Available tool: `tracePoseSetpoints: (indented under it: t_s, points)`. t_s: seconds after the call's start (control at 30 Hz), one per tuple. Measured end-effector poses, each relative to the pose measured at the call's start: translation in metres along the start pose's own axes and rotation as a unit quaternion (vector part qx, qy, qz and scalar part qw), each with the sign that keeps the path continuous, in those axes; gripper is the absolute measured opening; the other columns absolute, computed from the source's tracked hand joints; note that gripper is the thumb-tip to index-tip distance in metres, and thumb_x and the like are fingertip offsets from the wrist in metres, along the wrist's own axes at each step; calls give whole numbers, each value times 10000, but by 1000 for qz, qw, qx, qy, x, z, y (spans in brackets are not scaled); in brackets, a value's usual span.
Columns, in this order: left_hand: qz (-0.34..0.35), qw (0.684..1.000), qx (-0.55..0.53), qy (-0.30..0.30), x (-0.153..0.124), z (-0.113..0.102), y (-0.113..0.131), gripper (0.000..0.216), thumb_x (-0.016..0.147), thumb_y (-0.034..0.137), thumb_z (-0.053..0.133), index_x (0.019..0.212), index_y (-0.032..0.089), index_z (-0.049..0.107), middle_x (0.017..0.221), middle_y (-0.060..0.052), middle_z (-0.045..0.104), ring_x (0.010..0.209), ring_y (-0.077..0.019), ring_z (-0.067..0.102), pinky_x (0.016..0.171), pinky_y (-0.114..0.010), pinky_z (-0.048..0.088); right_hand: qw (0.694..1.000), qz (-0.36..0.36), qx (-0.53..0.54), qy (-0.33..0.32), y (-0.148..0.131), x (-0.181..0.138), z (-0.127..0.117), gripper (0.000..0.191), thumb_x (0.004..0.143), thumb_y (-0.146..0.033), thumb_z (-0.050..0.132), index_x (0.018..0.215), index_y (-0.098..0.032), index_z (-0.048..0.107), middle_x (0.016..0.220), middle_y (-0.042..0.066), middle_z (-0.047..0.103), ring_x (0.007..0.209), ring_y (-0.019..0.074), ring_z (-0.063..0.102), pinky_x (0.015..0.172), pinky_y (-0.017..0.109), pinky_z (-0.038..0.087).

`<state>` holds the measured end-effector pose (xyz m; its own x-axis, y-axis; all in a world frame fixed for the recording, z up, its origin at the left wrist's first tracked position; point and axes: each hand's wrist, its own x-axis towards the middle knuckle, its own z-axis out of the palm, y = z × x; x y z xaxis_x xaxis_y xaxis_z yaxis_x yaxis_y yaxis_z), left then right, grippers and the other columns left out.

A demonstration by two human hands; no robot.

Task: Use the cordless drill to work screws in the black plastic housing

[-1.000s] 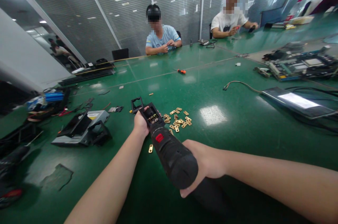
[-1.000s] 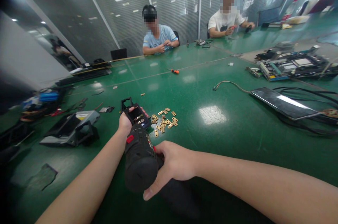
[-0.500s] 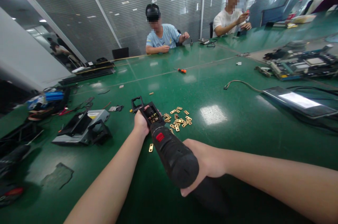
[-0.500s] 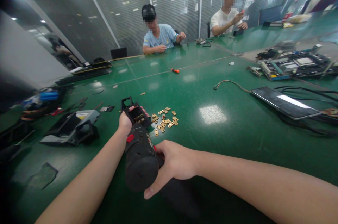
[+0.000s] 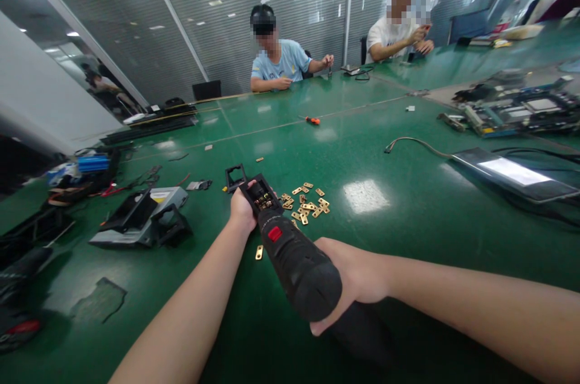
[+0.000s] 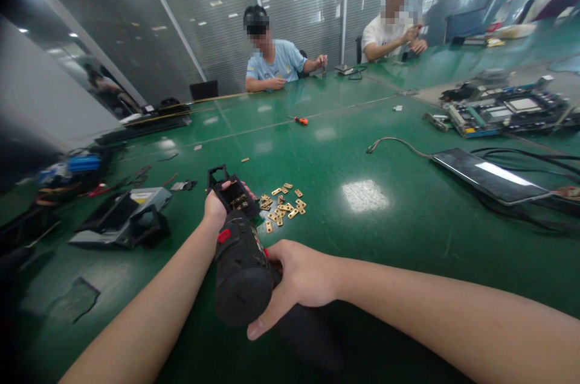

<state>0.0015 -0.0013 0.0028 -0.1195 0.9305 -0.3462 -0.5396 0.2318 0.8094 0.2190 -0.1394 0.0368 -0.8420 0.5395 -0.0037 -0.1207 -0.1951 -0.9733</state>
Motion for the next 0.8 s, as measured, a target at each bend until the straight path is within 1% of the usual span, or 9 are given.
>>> tracePoseSetpoints:
  t_s: [0.13, 0.23, 0.33, 0.53, 0.67, 0.8]
  points:
    - [-3, 1000, -5, 1, 0, 0, 0, 278, 878, 268, 502, 963, 114, 717, 670, -90, 703, 593, -259, 696, 611, -403, 602, 1000, 3, 18, 8, 0, -1, 1, 458, 474, -317, 1036, 799, -141, 766, 791, 2, 701, 759, 181, 626, 826, 341, 578]
    - [-11, 1000, -12, 7, -2, 2, 1, 284, 871, 260, 507, 989, 115, 720, 675, -88, 705, 608, -266, 706, 636, -415, 608, 1000, 8, 18, 8, 1, -1, 1, 440, 471, -300, 1037, 771, -144, 755, 777, -2, 701, 738, 173, 618, 797, 323, 570]
    - [-9, 1000, -14, 10, -4, 3, 1, 289, 856, 253, 509, 1016, 125, 714, 682, -79, 710, 613, -267, 707, 641, -420, 607, 1000, 4, 15, 1, 1, 0, 0, 427, 478, -296, 1034, 752, -147, 743, 764, -11, 689, 724, 169, 609, 810, 336, 577]
    - [-6, 1000, -17, 12, -5, 4, 1, 324, 823, 243, 529, 1072, 121, 698, 702, -69, 721, 602, -257, 704, 645, -416, 607, 1000, 3, 18, -1, 1, 0, 0, 388, 499, -232, 1022, 751, -144, 741, 772, -9, 694, 743, 170, 612, 821, 332, 564]
    - [-12, 1000, -8, 9, -4, 4, 1, 291, 853, 257, 495, 1007, 114, 696, 656, -70, 695, 558, -249, 683, 594, -396, 594, 999, 13, 32, 3, 3, 0, 1, 396, 487, -235, 1026, 741, -143, 736, 734, -24, 676, 697, 156, 593, 783, 316, 557]
    - [-6, 1000, 2, 11, -5, 5, 2, 263, 880, 255, 473, 946, 124, 691, 650, -74, 691, 549, -240, 681, 579, -377, 585, 1000, 7, 18, 5, 4, 0, 0, 383, 499, -235, 1021, 730, -148, 728, 750, -17, 692, 717, 163, 605, 785, 312, 559]
